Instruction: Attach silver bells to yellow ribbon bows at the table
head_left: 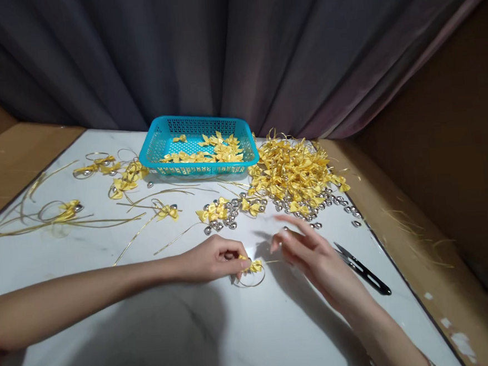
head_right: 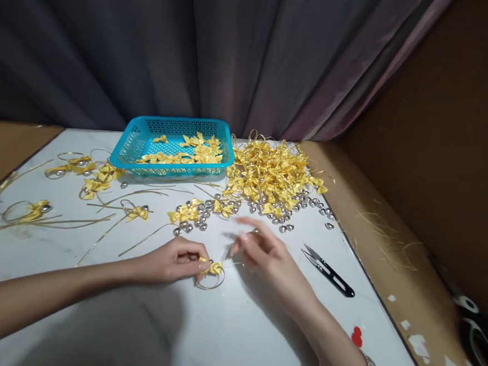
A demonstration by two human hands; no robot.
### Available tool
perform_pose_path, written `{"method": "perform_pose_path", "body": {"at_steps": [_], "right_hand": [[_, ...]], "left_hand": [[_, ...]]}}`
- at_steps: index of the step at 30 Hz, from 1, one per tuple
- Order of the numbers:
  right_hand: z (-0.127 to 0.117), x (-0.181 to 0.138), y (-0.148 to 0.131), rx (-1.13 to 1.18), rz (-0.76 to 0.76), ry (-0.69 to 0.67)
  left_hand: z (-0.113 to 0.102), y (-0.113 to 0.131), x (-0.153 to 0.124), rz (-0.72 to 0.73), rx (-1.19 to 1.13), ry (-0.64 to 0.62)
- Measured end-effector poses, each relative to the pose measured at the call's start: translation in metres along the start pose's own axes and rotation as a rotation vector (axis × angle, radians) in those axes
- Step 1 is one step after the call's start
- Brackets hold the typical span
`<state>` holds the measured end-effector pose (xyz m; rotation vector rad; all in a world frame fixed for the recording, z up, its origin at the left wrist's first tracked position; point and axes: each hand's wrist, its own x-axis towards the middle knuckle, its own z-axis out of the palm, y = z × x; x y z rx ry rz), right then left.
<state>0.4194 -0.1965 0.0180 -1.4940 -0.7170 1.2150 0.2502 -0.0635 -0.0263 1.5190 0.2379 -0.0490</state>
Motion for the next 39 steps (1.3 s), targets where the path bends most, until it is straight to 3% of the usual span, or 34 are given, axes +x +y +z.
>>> {"method": "perform_pose_path", "body": {"at_steps": [2, 4, 17, 23, 27, 39], "right_hand": [[0.006, -0.002, 0.004, -0.236, -0.029, -0.053], [0.011, -0.004, 0.008, -0.328, -0.021, -0.104], [0.020, -0.003, 0.014, 0.021, 0.102, -0.086], [0.017, -0.001, 0.019, 0.026, 0.049, -0.075], [0.015, 0.001, 0.026, 0.005, -0.017, -0.080], [0.014, -0.003, 0.014, -0.291, -0.220, -0.082]], "left_hand": [[0.001, -0.001, 0.000, 0.013, -0.002, 0.002], [0.001, -0.001, 0.000, 0.022, 0.015, 0.007], [0.001, 0.003, 0.000, 0.017, 0.107, 0.009], [-0.003, 0.005, 0.000, -0.015, 0.050, -0.040], [0.000, 0.003, 0.000, -0.041, 0.104, -0.001], [0.001, 0.004, -0.001, -0.065, 0.056, -0.019]]}}
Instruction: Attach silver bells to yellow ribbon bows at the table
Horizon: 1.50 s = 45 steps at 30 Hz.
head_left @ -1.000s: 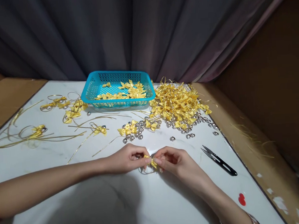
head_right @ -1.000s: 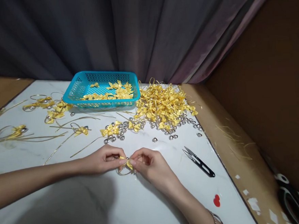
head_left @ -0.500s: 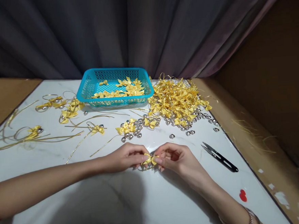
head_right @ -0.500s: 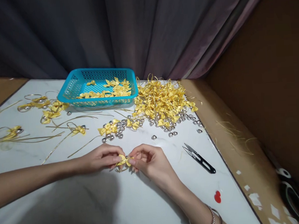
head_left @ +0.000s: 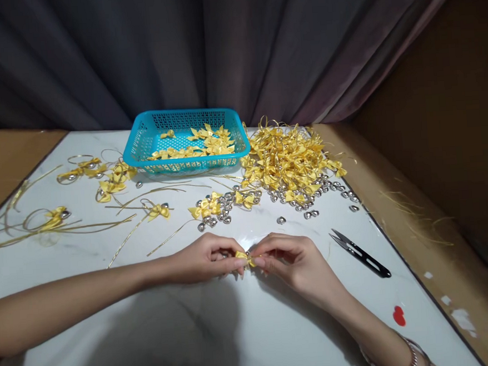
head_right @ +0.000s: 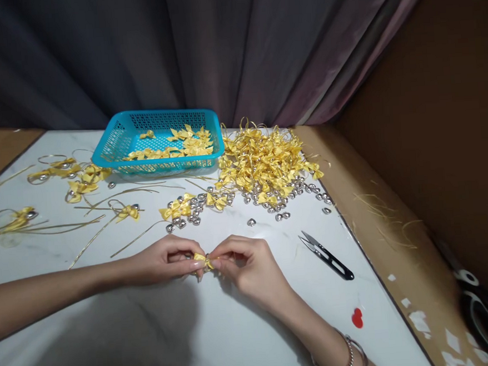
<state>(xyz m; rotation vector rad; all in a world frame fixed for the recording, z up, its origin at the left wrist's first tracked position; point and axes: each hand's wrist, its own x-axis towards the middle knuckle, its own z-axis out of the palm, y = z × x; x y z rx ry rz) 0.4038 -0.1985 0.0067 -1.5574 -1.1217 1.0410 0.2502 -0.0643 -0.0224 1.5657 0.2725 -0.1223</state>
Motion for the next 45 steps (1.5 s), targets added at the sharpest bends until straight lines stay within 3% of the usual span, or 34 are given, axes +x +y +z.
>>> {"method": "perform_pose_path", "body": {"at_steps": [13, 16, 21, 25, 30, 37, 45], "right_hand": [[0.001, 0.002, 0.004, -0.079, -0.030, 0.012], [-0.004, 0.002, 0.004, -0.113, -0.030, 0.068], [-0.018, 0.002, 0.001, 0.186, -0.050, 0.242], [-0.026, 0.004, -0.002, 0.460, -0.064, 0.271], [-0.031, 0.005, -0.005, 0.540, -0.037, 0.281], [-0.035, 0.004, -0.012, 0.469, 0.008, 0.189], [-0.015, -0.005, -0.011, 0.318, 0.096, -0.099]], "left_hand": [[0.004, 0.004, 0.003, -0.080, 0.004, 0.082], [0.004, 0.004, 0.002, -0.078, 0.010, 0.111], [0.004, 0.006, 0.002, -0.115, 0.001, 0.132], [0.005, 0.008, 0.002, -0.136, 0.003, 0.130], [0.004, 0.006, 0.003, -0.116, 0.009, 0.118], [0.004, 0.002, 0.003, -0.100, -0.018, 0.144], [0.005, 0.011, 0.001, -0.082, -0.047, 0.177]]}}
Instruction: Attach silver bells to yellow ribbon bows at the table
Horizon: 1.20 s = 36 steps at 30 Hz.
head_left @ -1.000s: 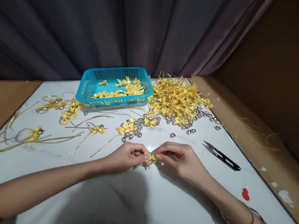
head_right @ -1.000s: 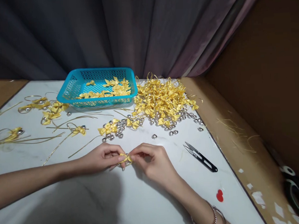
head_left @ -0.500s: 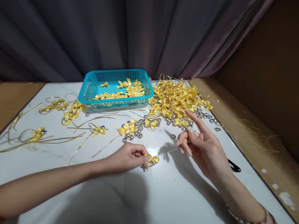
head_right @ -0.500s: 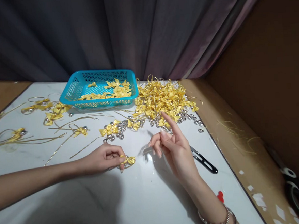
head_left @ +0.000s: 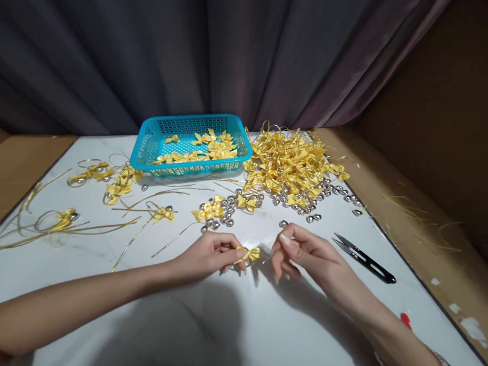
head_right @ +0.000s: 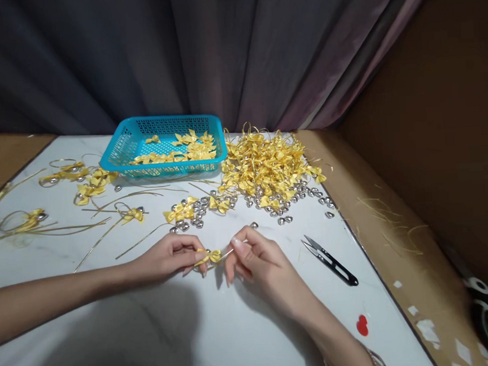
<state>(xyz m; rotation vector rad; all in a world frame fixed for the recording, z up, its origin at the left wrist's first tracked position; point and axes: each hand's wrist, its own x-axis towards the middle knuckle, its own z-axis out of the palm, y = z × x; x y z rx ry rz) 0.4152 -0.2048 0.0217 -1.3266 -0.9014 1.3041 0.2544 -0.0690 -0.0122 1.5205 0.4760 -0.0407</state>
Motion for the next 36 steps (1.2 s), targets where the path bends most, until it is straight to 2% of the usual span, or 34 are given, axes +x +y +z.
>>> {"method": "perform_pose_path", "body": {"at_steps": [2, 5, 9, 11, 13, 17, 19, 26, 30, 36], "right_hand": [[0.007, -0.001, 0.006, -0.118, -0.012, 0.027], [0.015, -0.001, 0.015, -0.331, -0.089, 0.166], [0.018, 0.000, 0.025, -0.593, -0.368, 0.287], [0.015, 0.000, 0.028, -0.722, -0.511, 0.273], [0.010, 0.000, 0.029, -0.852, -0.583, 0.208], [0.001, -0.002, 0.026, -1.088, -0.564, 0.044], [0.000, -0.004, 0.022, -1.109, -0.547, 0.044], [0.007, -0.006, 0.017, -0.911, -0.524, 0.159], [0.009, -0.006, 0.021, -0.878, -0.492, 0.251], [0.011, -0.006, 0.024, -0.907, -0.493, 0.249]], "left_hand": [[0.000, -0.001, 0.001, 0.000, -0.028, 0.019], [0.000, -0.003, 0.002, -0.025, -0.102, 0.048], [-0.002, -0.005, 0.002, -0.079, -0.193, 0.062], [-0.002, -0.004, 0.002, -0.092, -0.213, 0.071], [-0.003, -0.003, 0.002, -0.100, -0.225, 0.083], [-0.003, -0.002, 0.002, -0.106, -0.236, 0.097], [-0.004, -0.002, 0.002, -0.109, -0.237, 0.101], [-0.005, -0.004, 0.001, -0.107, -0.246, 0.111], [-0.005, -0.004, 0.001, -0.107, -0.251, 0.110], [-0.005, -0.002, 0.001, -0.115, -0.242, 0.118]]}}
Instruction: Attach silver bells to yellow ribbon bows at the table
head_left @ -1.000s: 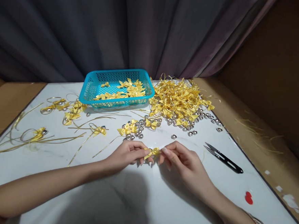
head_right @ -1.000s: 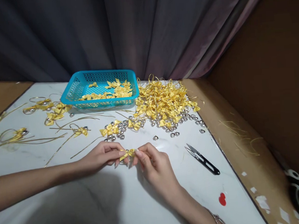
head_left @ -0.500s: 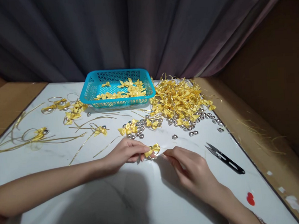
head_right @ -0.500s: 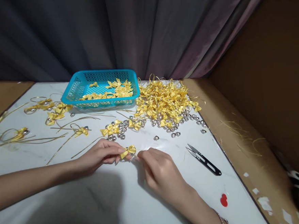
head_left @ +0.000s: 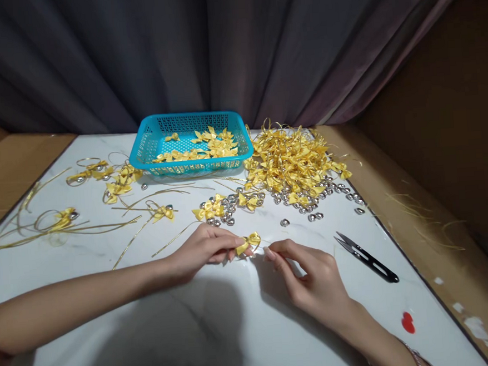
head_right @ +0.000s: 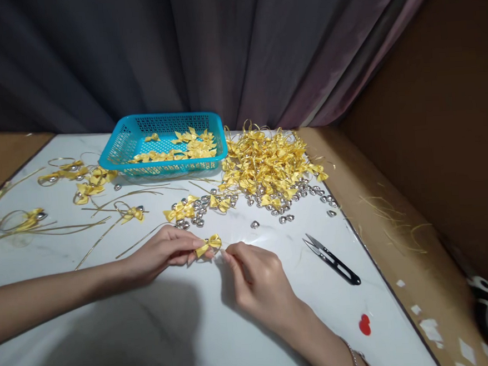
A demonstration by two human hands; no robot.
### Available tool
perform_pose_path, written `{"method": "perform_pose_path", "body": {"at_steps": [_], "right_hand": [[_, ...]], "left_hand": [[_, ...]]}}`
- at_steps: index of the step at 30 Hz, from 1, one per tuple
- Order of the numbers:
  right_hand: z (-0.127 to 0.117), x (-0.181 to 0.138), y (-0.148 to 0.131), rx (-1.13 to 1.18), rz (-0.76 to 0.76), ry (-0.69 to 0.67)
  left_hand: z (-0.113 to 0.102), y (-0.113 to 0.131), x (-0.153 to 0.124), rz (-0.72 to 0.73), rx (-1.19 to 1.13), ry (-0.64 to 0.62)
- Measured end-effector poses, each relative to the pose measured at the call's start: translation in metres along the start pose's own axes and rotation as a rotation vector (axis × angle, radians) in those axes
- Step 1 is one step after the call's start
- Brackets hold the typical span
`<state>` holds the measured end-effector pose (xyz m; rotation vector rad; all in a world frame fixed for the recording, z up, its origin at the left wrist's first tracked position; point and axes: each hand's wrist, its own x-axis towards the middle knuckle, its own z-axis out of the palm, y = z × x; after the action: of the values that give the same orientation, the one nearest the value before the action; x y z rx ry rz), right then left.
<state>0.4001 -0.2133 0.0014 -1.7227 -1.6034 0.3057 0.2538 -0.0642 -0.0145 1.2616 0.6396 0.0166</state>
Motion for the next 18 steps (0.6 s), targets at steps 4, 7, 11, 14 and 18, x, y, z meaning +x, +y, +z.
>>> {"method": "perform_pose_path", "body": {"at_steps": [4, 7, 11, 14, 18], "right_hand": [[0.0003, -0.0004, -0.0019, 0.010, 0.020, -0.020], [0.0004, -0.0006, -0.0026, 0.026, 0.028, -0.026], [0.0010, -0.0008, -0.0020, 0.038, 0.045, -0.033], [0.0013, -0.0006, -0.0015, 0.044, 0.048, -0.040], [0.0009, 0.0010, -0.0027, 0.050, 0.040, -0.042]], "left_hand": [[0.0005, 0.0004, 0.0003, -0.007, 0.001, 0.013], [0.0004, -0.0005, 0.0010, 0.001, -0.001, 0.015], [0.0000, -0.0024, 0.0016, 0.007, 0.006, 0.014], [0.0004, -0.0027, 0.0014, 0.001, 0.017, 0.024], [0.0016, -0.0016, 0.0009, 0.001, 0.019, 0.027]]}}
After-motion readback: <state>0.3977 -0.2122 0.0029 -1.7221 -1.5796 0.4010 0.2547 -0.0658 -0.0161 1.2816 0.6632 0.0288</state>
